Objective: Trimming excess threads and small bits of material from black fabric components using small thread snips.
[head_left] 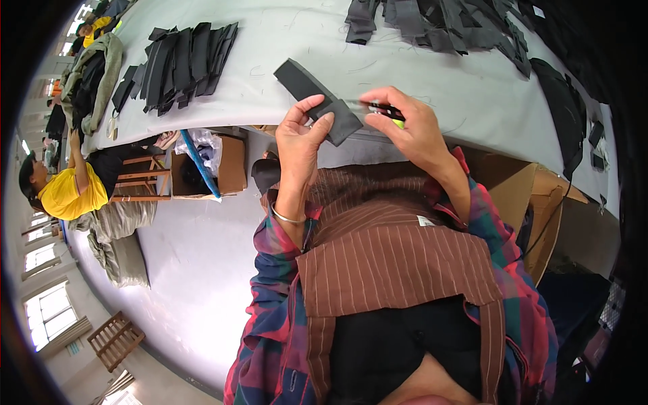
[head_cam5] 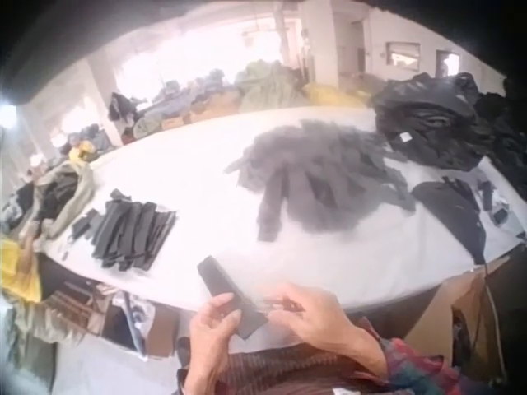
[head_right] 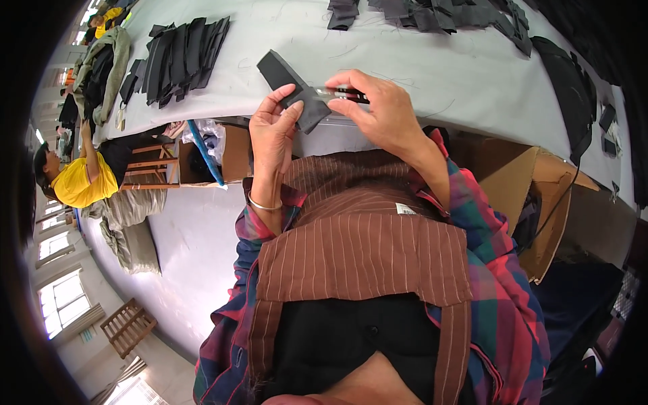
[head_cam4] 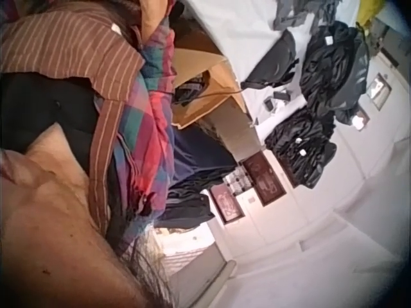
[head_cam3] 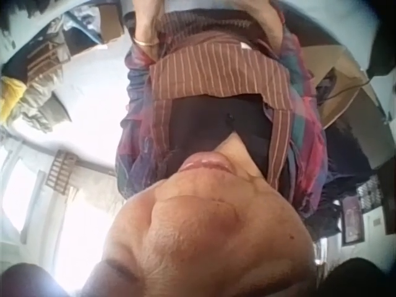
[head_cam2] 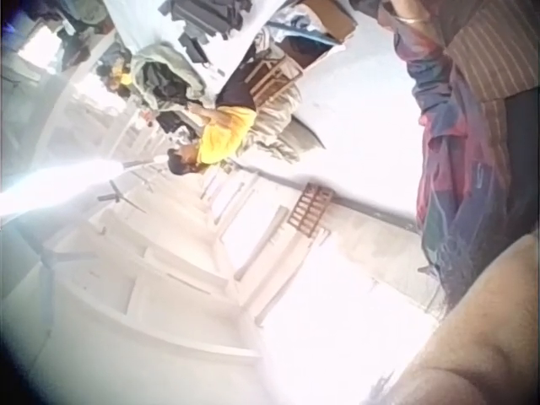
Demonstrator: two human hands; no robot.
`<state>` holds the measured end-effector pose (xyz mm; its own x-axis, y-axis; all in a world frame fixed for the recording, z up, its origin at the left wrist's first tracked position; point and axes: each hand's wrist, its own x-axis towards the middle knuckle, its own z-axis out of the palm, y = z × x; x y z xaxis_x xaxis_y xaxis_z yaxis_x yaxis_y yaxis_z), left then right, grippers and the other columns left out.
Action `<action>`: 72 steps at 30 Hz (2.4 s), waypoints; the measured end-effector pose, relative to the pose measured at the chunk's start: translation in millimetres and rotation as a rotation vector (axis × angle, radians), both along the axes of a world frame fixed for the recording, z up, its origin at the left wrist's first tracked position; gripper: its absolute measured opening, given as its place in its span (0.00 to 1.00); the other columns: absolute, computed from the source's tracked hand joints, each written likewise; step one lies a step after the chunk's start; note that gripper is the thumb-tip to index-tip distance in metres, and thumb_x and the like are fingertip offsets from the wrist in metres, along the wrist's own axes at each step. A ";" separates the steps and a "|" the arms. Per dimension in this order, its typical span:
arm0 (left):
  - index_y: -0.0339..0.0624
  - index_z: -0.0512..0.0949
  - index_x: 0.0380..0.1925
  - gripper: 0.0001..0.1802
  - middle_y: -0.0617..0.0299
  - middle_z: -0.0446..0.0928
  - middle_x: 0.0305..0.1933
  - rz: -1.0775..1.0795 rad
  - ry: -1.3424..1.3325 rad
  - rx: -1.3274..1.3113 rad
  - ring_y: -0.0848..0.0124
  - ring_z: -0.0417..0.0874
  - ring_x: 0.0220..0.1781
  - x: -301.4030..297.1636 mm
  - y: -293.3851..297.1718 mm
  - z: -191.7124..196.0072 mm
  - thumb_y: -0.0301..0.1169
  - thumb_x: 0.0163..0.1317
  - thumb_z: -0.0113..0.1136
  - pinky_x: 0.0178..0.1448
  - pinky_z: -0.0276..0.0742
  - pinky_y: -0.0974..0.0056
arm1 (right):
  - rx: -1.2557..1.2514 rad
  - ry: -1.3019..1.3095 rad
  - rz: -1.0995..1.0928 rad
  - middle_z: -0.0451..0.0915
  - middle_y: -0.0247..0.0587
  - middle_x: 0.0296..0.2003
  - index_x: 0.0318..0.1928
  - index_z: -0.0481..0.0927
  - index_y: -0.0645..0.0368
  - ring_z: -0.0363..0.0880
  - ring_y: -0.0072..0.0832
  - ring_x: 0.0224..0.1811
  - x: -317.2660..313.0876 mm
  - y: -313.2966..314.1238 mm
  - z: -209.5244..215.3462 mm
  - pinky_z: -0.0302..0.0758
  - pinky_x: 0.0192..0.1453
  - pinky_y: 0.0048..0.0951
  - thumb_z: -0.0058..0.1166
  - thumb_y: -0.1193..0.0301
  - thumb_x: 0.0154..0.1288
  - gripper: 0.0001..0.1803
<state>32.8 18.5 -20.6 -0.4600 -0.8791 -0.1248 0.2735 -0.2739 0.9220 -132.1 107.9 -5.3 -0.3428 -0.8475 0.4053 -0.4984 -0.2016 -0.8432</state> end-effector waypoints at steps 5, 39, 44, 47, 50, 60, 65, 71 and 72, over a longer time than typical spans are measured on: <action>0.34 0.75 0.51 0.19 0.69 0.75 0.35 0.027 -0.068 -0.103 0.87 0.70 0.27 0.1 2.2 3.9 0.19 0.58 0.64 0.28 0.63 0.81 | 0.090 0.257 0.120 0.82 0.34 0.32 0.39 0.82 0.54 0.78 0.31 0.32 -1.6 14.6 3.2 0.66 0.39 0.29 0.62 0.67 0.56 0.10; 0.32 0.76 0.53 0.21 0.64 0.79 0.36 -0.113 0.069 0.095 0.84 0.75 0.29 10.2 3.6 16.9 0.16 0.57 0.61 0.32 0.71 0.79 | -0.030 0.281 0.168 0.81 0.27 0.27 0.34 0.81 0.50 0.75 0.27 0.30 -18.1 21.1 11.6 0.62 0.38 0.28 0.65 0.64 0.54 0.09; 0.32 0.76 0.52 0.21 0.65 0.79 0.35 -0.107 0.018 0.053 0.85 0.73 0.26 10.5 7.2 28.3 0.16 0.56 0.62 0.31 0.69 0.80 | -0.043 0.261 0.143 0.81 0.27 0.27 0.32 0.81 0.50 0.75 0.27 0.29 -15.1 23.6 19.3 0.62 0.37 0.27 0.66 0.65 0.54 0.08; 0.31 0.77 0.52 0.21 0.65 0.80 0.36 -0.107 -0.068 -0.006 0.86 0.73 0.27 13.1 7.1 29.2 0.16 0.56 0.62 0.31 0.69 0.81 | -0.021 0.368 0.154 0.81 0.28 0.26 0.32 0.81 0.51 0.75 0.27 0.28 -16.4 23.6 15.6 0.62 0.36 0.28 0.66 0.66 0.53 0.08; 0.30 0.77 0.51 0.20 0.65 0.79 0.36 -0.046 -0.093 -0.053 0.87 0.72 0.28 11.1 11.7 32.1 0.17 0.55 0.63 0.31 0.67 0.81 | 0.022 0.356 0.169 0.80 0.33 0.27 0.34 0.81 0.57 0.74 0.30 0.28 -12.5 25.3 20.0 0.63 0.39 0.28 0.65 0.70 0.52 0.08; 0.32 0.79 0.48 0.18 0.70 0.77 0.25 0.022 -0.272 -0.321 0.87 0.70 0.24 6.2 15.6 27.7 0.20 0.56 0.62 0.26 0.66 0.77 | -0.105 0.509 0.168 0.79 0.26 0.26 0.31 0.79 0.51 0.73 0.29 0.26 14.4 20.3 27.2 0.62 0.34 0.30 0.65 0.66 0.51 0.09; 0.33 0.81 0.46 0.17 0.73 0.73 0.20 0.086 -0.478 -0.469 0.88 0.66 0.21 8.3 17.9 29.4 0.24 0.54 0.63 0.23 0.63 0.76 | -0.067 0.722 0.150 0.79 0.25 0.27 0.32 0.79 0.50 0.74 0.28 0.27 13.3 23.9 35.1 0.62 0.33 0.30 0.66 0.66 0.50 0.09; 0.32 0.81 0.46 0.15 0.73 0.74 0.23 0.056 -0.226 -0.028 0.87 0.66 0.21 11.1 14.9 40.2 0.25 0.59 0.62 0.24 0.63 0.78 | -0.099 0.334 0.138 0.78 0.30 0.25 0.34 0.81 0.52 0.74 0.29 0.27 19.8 20.8 33.3 0.64 0.35 0.29 0.66 0.72 0.48 0.10; 0.31 0.81 0.46 0.14 0.72 0.74 0.25 0.000 -0.180 0.019 0.87 0.67 0.22 11.8 17.4 46.9 0.26 0.61 0.61 0.26 0.63 0.80 | -0.095 0.334 0.135 0.78 0.30 0.25 0.34 0.81 0.52 0.74 0.29 0.27 19.8 20.7 32.0 0.64 0.35 0.29 0.66 0.72 0.48 0.10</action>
<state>44.6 35.9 26.3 -0.4290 -0.8757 -0.2215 0.1041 -0.2916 0.9509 -112.3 128.6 26.7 -0.0661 -0.8291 0.5552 -0.7066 -0.3540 -0.6127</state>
